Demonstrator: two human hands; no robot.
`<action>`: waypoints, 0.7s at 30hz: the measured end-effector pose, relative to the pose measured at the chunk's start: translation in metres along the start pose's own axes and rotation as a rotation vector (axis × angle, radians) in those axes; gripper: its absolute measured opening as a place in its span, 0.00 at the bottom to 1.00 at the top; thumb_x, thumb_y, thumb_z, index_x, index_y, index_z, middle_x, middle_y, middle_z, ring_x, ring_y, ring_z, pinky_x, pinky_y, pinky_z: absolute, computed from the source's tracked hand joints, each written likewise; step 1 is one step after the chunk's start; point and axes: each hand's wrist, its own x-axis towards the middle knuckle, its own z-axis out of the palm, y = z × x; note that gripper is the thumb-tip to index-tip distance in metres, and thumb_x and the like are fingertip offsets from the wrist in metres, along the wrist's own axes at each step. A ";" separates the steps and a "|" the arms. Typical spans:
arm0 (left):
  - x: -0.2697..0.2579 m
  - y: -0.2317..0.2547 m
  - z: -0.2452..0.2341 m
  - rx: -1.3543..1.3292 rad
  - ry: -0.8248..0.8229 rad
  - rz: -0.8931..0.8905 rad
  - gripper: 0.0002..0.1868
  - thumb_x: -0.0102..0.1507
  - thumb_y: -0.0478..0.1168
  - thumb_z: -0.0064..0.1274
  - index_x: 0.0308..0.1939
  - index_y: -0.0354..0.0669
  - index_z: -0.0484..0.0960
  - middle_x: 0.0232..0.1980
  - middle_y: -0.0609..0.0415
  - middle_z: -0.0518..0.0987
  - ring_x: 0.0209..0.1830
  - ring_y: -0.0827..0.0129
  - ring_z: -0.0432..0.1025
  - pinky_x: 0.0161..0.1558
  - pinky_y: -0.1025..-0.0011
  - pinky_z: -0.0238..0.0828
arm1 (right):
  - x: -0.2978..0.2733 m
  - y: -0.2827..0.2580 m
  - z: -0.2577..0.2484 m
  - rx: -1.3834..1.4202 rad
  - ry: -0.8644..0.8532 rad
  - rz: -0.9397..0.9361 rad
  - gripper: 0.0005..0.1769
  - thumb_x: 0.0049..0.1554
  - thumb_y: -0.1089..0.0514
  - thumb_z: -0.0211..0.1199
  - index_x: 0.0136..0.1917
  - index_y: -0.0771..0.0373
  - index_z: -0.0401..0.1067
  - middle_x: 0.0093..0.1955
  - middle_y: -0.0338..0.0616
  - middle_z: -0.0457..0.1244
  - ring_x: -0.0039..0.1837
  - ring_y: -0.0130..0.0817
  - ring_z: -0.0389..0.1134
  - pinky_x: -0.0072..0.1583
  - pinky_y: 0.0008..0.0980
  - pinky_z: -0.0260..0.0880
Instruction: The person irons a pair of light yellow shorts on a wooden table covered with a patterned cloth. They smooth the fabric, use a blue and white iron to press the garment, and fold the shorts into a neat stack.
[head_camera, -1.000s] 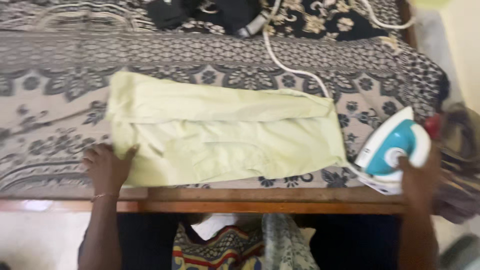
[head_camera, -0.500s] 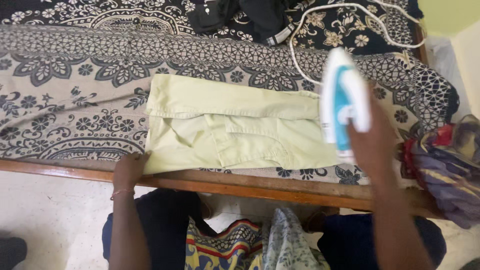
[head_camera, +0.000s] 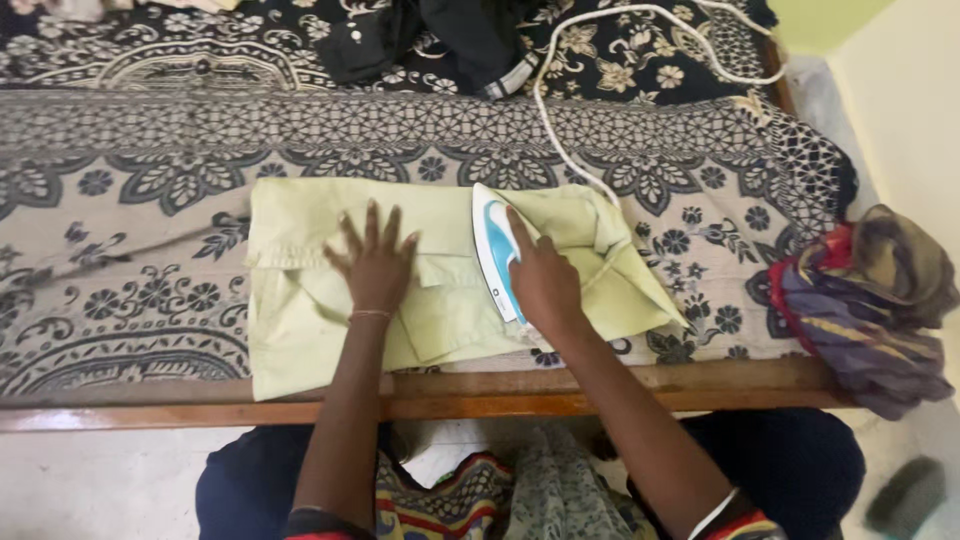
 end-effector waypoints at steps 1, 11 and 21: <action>-0.001 -0.003 0.006 -0.011 0.028 -0.003 0.34 0.70 0.68 0.28 0.79 0.69 0.57 0.85 0.58 0.45 0.83 0.45 0.31 0.70 0.24 0.19 | 0.003 0.009 -0.001 0.002 -0.026 0.038 0.44 0.60 0.54 0.60 0.85 0.43 0.45 0.49 0.56 0.65 0.42 0.50 0.69 0.44 0.47 0.73; -0.015 -0.018 0.008 -0.035 0.131 -0.042 0.38 0.69 0.72 0.30 0.80 0.65 0.58 0.86 0.53 0.47 0.85 0.44 0.31 0.71 0.25 0.18 | -0.020 0.174 -0.045 -0.141 -0.008 0.275 0.42 0.61 0.58 0.58 0.85 0.41 0.48 0.47 0.66 0.65 0.44 0.60 0.69 0.47 0.55 0.72; -0.021 -0.024 -0.010 -0.011 0.050 -0.054 0.40 0.68 0.72 0.27 0.81 0.66 0.54 0.86 0.53 0.44 0.85 0.46 0.28 0.72 0.27 0.18 | -0.020 0.264 -0.121 0.189 0.045 0.178 0.41 0.57 0.60 0.62 0.80 0.39 0.59 0.58 0.62 0.68 0.56 0.58 0.72 0.57 0.52 0.71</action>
